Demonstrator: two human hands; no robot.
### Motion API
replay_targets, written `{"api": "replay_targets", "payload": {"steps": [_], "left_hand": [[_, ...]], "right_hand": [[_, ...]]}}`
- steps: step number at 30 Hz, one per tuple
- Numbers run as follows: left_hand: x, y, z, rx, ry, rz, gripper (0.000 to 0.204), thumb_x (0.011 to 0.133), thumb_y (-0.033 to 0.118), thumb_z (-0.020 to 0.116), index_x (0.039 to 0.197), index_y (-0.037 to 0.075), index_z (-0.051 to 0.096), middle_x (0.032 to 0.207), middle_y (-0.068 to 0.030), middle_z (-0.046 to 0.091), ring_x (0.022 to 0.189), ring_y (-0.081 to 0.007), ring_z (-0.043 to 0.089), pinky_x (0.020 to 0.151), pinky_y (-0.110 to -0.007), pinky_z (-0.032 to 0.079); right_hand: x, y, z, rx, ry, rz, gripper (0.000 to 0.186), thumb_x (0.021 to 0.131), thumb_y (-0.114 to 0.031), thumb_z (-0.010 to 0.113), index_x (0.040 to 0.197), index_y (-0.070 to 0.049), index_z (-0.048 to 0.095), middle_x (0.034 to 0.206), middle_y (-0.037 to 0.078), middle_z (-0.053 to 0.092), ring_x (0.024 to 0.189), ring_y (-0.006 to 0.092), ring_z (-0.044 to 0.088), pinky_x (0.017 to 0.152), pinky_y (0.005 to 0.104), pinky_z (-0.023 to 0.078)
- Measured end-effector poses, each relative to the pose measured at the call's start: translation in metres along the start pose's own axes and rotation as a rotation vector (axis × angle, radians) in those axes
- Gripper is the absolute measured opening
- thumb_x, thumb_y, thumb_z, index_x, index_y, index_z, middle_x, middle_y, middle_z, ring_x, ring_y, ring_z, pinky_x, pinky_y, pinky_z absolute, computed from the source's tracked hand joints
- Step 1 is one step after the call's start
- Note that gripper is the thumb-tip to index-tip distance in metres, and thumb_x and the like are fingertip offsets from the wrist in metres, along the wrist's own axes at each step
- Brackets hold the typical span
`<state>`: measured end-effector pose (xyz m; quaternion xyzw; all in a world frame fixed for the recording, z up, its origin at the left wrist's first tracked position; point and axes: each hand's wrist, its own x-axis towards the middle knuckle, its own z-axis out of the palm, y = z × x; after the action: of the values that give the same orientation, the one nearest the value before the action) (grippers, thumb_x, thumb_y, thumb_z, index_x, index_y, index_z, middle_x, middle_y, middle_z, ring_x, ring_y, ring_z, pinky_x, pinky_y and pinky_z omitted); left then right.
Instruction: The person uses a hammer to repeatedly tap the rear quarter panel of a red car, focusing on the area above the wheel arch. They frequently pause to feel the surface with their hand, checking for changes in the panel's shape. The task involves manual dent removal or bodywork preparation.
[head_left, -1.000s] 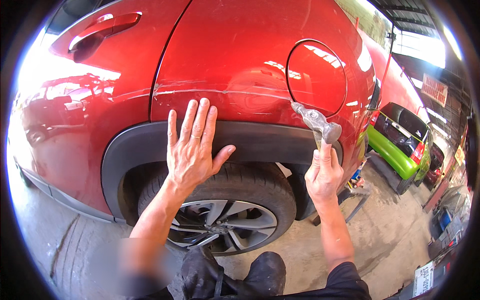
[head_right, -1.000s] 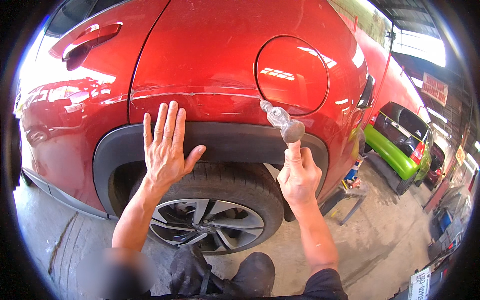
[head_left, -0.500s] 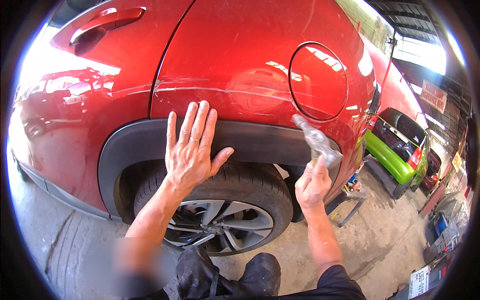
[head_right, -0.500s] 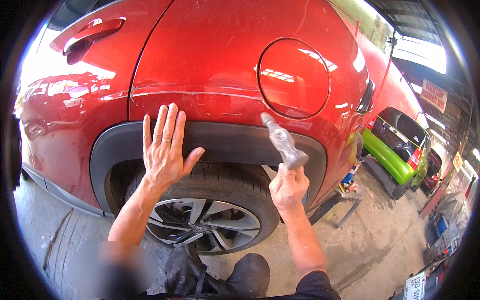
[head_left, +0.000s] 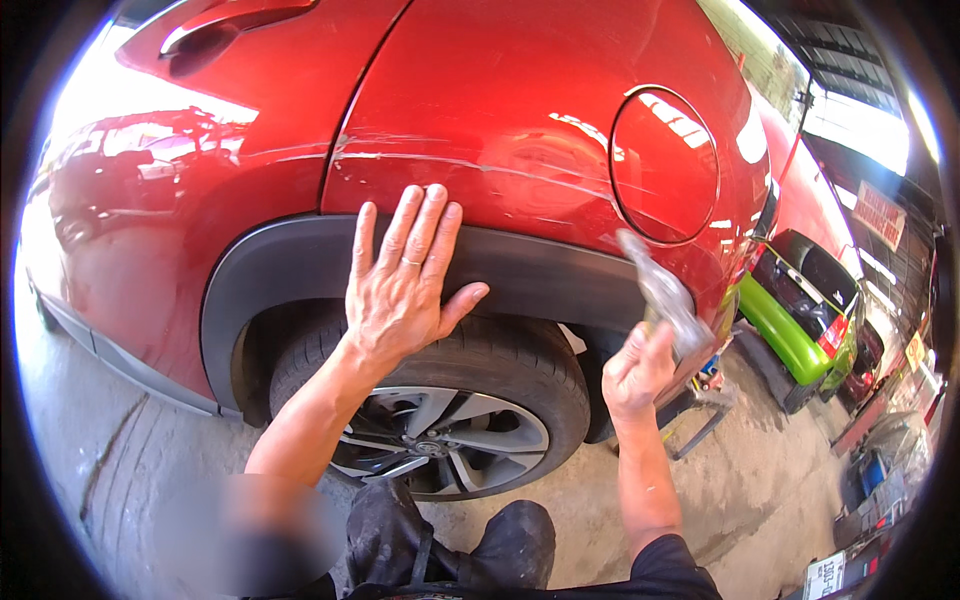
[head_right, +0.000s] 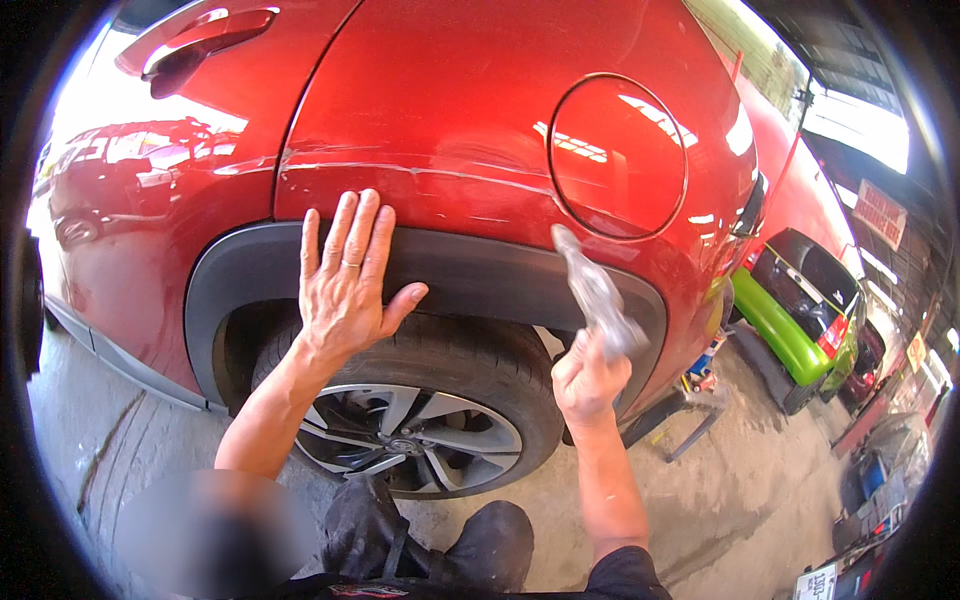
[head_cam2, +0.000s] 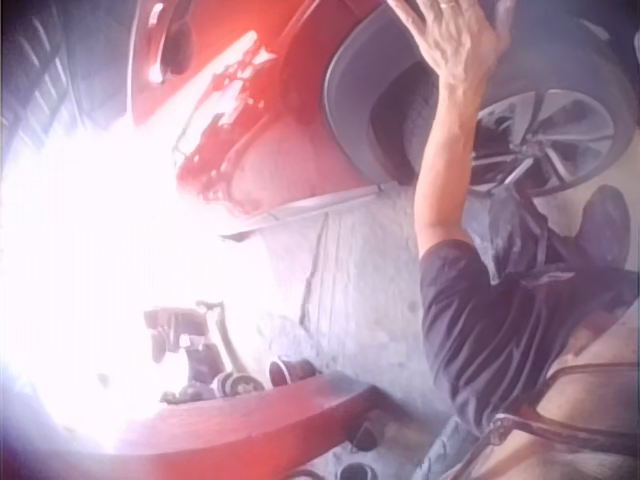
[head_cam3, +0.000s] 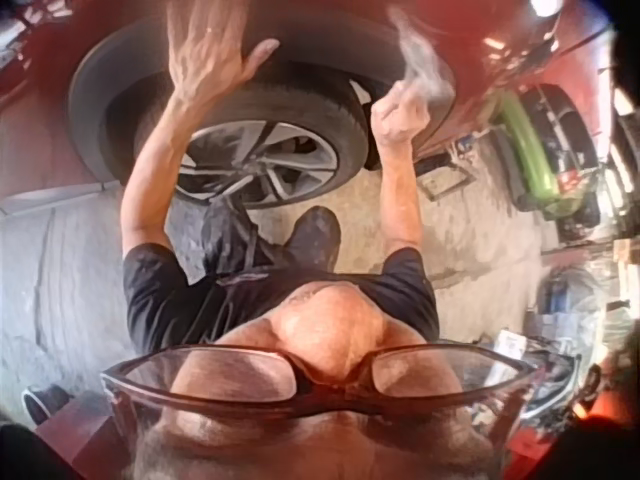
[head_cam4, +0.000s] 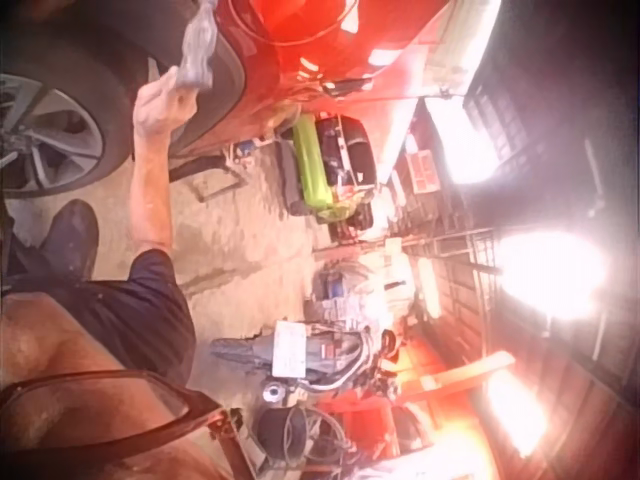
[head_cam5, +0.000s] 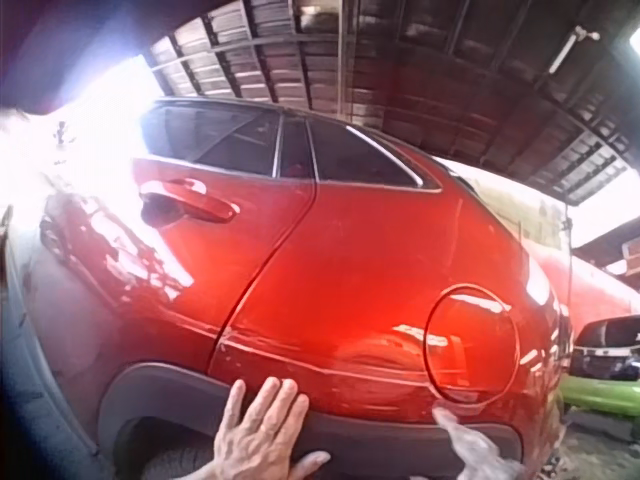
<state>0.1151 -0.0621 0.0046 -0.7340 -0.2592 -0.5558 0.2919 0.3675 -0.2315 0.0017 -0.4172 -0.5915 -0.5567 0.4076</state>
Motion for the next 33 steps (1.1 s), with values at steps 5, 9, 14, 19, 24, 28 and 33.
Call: {"api": "replay_targets", "payload": {"steps": [5, 9, 14, 19, 24, 28, 33], "left_hand": [[-0.011, 0.003, 0.001, -0.039, -0.022, -0.011, 0.079, 0.093, 0.056, 0.061, 0.152, 0.006, 0.043, 0.162, -0.0136, 0.035, 0.153, -0.0306, 0.026, 0.124, -0.058, 0.009], [-0.023, 0.002, 0.001, -0.063, -0.038, -0.012, 0.080, 0.092, 0.055, 0.062, 0.153, 0.006, 0.042, 0.162, -0.0128, 0.034, 0.153, -0.0299, 0.026, 0.124, -0.058, 0.008], [-0.023, 0.002, -0.004, -0.150, -0.079, -0.018, 0.091, 0.085, 0.063, 0.068, 0.152, 0.007, 0.042, 0.163, -0.0105, 0.033, 0.153, -0.0281, 0.025, 0.125, -0.057, 0.007], [-0.027, 0.002, 0.000, -0.136, -0.090, -0.014, 0.098, 0.076, 0.063, 0.076, 0.152, 0.010, 0.044, 0.163, -0.0090, 0.033, 0.153, -0.0270, 0.025, 0.125, -0.057, 0.008], [-0.026, 0.001, 0.002, -0.107, -0.050, -0.011, 0.101, 0.071, 0.057, 0.083, 0.152, 0.012, 0.044, 0.163, -0.0078, 0.033, 0.153, -0.0263, 0.025, 0.126, -0.056, 0.008], [-0.028, 0.003, 0.006, -0.099, -0.054, -0.011, 0.103, 0.068, 0.053, 0.087, 0.152, 0.012, 0.044, 0.162, -0.0080, 0.035, 0.153, -0.0263, 0.026, 0.125, -0.057, 0.008], [-0.027, 0.002, 0.002, -0.107, -0.060, -0.010, 0.103, 0.066, 0.048, 0.089, 0.152, 0.011, 0.044, 0.161, -0.0089, 0.035, 0.152, -0.0270, 0.027, 0.125, -0.058, 0.009]], "right_hand": [[0.008, -0.014, -0.003, 0.024, 0.151, -0.200, 0.052, 0.099, 0.008, 0.052, 0.149, 0.009, 0.037, 0.091, 0.023, 0.066, 0.073, 0.0379, 0.064, 0.066, 0.0467, 0.051], [0.008, -0.024, 0.003, 0.000, -0.247, 0.032, 0.051, 0.099, 0.003, 0.055, 0.147, 0.009, 0.039, 0.091, 0.025, 0.066, 0.074, 0.0396, 0.065, 0.066, 0.0470, 0.052], [0.013, -0.032, -0.001, 0.032, 0.084, -0.108, 0.048, 0.100, 0.000, 0.056, 0.145, 0.010, 0.042, 0.090, 0.023, 0.066, 0.074, 0.0405, 0.065, 0.071, 0.0466, 0.052], [0.019, -0.044, 0.004, 0.022, -0.299, 0.097, 0.040, 0.100, 0.002, 0.053, 0.140, 0.007, 0.049, 0.090, 0.024, 0.065, 0.076, 0.0421, 0.065, 0.075, 0.0448, 0.054], [0.002, -0.026, 0.008, 0.234, 0.090, -0.130, 0.061, 0.099, 0.005, 0.052, 0.156, 0.000, 0.031, 0.099, 0.021, 0.068, 0.083, 0.0358, 0.068, 0.073, 0.0414, 0.053], [0.015, -0.039, 0.014, -0.024, -0.206, -0.068, 0.058, 0.098, 0.007, 0.052, 0.153, 0.000, 0.037, 0.090, 0.020, 0.068, 0.068, 0.0314, 0.064, 0.064, 0.0412, 0.052], [0.018, -0.040, 0.014, 0.020, 0.158, -0.211, 0.050, 0.098, 0.003, 0.056, 0.146, 0.003, 0.042, 0.089, 0.021, 0.068, 0.068, 0.0345, 0.063, 0.063, 0.0419, 0.052]]}}
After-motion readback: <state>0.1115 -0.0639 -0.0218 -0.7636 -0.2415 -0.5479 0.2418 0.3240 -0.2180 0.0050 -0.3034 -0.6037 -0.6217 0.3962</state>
